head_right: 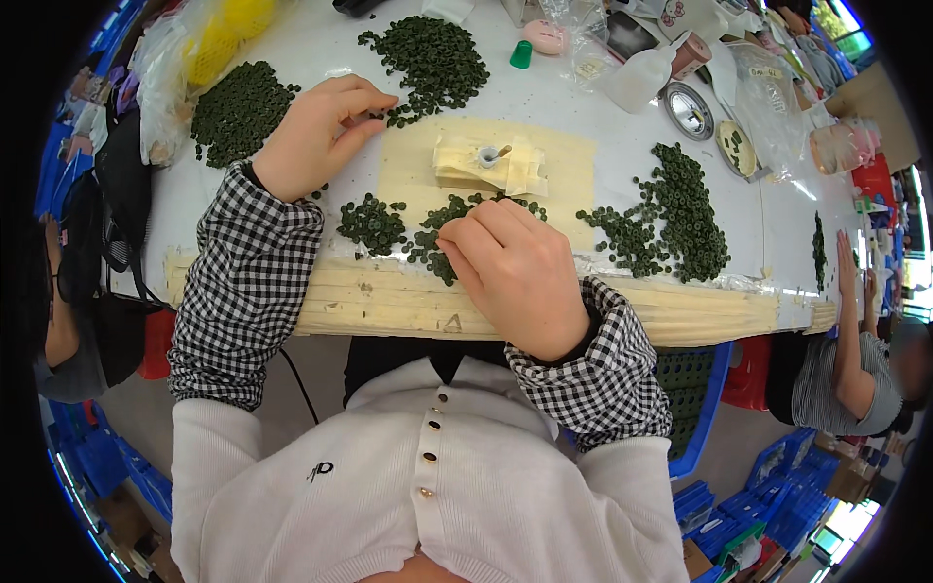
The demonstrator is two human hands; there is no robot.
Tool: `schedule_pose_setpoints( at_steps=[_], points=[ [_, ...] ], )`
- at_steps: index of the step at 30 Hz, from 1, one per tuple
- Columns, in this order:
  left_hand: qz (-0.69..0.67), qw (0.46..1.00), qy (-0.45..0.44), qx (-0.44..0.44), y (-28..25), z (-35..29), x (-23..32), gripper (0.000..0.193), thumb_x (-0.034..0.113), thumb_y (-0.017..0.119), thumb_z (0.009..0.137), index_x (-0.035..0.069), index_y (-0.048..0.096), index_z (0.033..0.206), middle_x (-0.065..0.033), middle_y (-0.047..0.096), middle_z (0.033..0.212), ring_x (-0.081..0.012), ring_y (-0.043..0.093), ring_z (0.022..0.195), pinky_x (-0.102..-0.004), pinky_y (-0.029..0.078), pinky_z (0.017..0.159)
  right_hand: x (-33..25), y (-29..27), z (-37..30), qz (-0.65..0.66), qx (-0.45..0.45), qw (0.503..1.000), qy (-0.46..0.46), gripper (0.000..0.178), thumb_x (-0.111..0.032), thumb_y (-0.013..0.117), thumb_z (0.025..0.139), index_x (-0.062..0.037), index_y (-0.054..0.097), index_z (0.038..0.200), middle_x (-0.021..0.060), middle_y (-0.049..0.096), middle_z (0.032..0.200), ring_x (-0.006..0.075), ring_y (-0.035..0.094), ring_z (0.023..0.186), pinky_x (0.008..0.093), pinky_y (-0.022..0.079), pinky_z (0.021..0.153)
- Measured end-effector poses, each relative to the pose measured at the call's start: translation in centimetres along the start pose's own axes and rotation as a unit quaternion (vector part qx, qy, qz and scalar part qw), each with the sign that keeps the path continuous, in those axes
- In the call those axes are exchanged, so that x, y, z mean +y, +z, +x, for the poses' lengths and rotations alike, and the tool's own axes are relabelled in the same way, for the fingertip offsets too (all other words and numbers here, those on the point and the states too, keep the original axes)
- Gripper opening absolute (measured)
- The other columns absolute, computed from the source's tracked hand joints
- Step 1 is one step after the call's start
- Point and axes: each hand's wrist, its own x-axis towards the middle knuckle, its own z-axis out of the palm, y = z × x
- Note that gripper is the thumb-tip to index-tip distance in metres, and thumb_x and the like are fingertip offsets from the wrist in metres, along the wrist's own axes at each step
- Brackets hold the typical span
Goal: The worker is picking up small green plastic components and attaching them to a yellow circular base on a factory assembly line.
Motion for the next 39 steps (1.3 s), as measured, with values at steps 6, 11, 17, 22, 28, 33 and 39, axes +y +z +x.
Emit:
schedule_pose_setpoints(
  at_steps=[6, 11, 17, 22, 28, 33, 39],
  points=[
    [-0.057, 0.995, -0.066, -0.039, -0.3, -0.3, 1.5, 0.022, 0.004, 0.066, 0.083, -0.001, 0.066, 0.104, -0.0107, 0.064, 0.088, -0.0204, 0.064, 0.076, -0.0293, 0.053, 0.071, 0.2, -0.5, -0.3, -0.022, 0.001, 1.0, -0.009, 0.01, -0.003, 0.07, 0.074, -0.0052, 0.064, 0.081, 0.0054, 0.058, 0.075, 0.0229, 0.06, 0.07, 0.0321, 0.051, 0.06],
    [-0.075, 0.992, -0.079, -0.066, -0.8, -0.3, 2.1, 0.014, 0.005, 0.068, 0.083, -0.001, 0.066, 0.095, -0.0084, 0.064, 0.083, -0.0172, 0.064, 0.075, -0.0273, 0.052, 0.069, 0.4, -0.4, -0.4, -0.017, 0.008, 1.0, -0.01, 0.013, 0.0, 0.07, 0.073, -0.004, 0.064, 0.083, 0.0064, 0.059, 0.075, 0.0237, 0.06, 0.07, 0.0329, 0.051, 0.06],
    [-0.11, 0.985, -0.087, -0.096, -1.2, -0.5, 2.1, 0.01, 0.006, 0.068, 0.083, -0.001, 0.067, 0.091, -0.0075, 0.065, 0.083, -0.0145, 0.064, 0.074, -0.0261, 0.052, 0.068, 0.3, -0.5, -0.5, -0.006, -0.001, 1.0, 0.002, 0.014, 0.0, 0.07, 0.073, -0.0038, 0.065, 0.084, 0.0071, 0.061, 0.077, 0.0238, 0.062, 0.072, 0.0331, 0.052, 0.062],
    [-0.126, 0.982, -0.104, -0.095, -1.3, -0.6, 2.1, 0.011, 0.007, 0.069, 0.084, -0.001, 0.067, 0.091, -0.0062, 0.066, 0.08, -0.0123, 0.062, 0.073, -0.0246, 0.051, 0.067, 0.1, -0.5, -0.7, -0.007, 0.004, 1.0, -0.011, 0.013, -0.002, 0.072, 0.072, -0.0043, 0.065, 0.084, 0.0057, 0.06, 0.077, 0.0226, 0.061, 0.071, 0.0322, 0.051, 0.061],
    [-0.108, 0.979, -0.146, -0.097, -1.2, -0.4, 2.0, 0.015, 0.01, 0.072, 0.081, -0.001, 0.068, 0.09, -0.0046, 0.066, 0.079, -0.0101, 0.06, 0.071, -0.0235, 0.05, 0.066, -2.7, 1.6, -0.6, 0.079, -0.064, 0.991, -0.081, 0.014, -0.005, 0.075, 0.07, -0.0068, 0.066, 0.081, 0.0044, 0.058, 0.077, 0.0211, 0.058, 0.068, 0.031, 0.048, 0.057],
    [-0.124, 0.974, -0.157, -0.102, -1.1, -0.6, 1.6, 0.014, 0.01, 0.071, 0.082, -0.001, 0.067, 0.089, -0.0038, 0.064, 0.077, -0.0096, 0.058, 0.069, -0.0238, 0.05, 0.066, -3.6, 3.4, 0.5, 0.026, -0.112, 0.982, -0.15, 0.009, -0.01, 0.068, 0.072, -0.0057, 0.061, 0.077, 0.004, 0.05, 0.072, 0.0196, 0.056, 0.07, 0.0308, 0.048, 0.058],
    [-0.125, 0.979, -0.13, -0.092, -0.9, -0.6, 1.7, 0.01, 0.008, 0.069, 0.083, -0.001, 0.066, 0.088, -0.0033, 0.063, 0.077, -0.0097, 0.058, 0.07, -0.0241, 0.05, 0.066, -5.4, 3.4, 0.4, -0.157, -0.15, 0.935, -0.282, 0.011, -0.018, 0.059, 0.068, -0.0074, 0.058, 0.064, 0.0022, 0.048, 0.071, 0.0163, 0.05, 0.071, 0.0261, 0.041, 0.055]
  ],
)
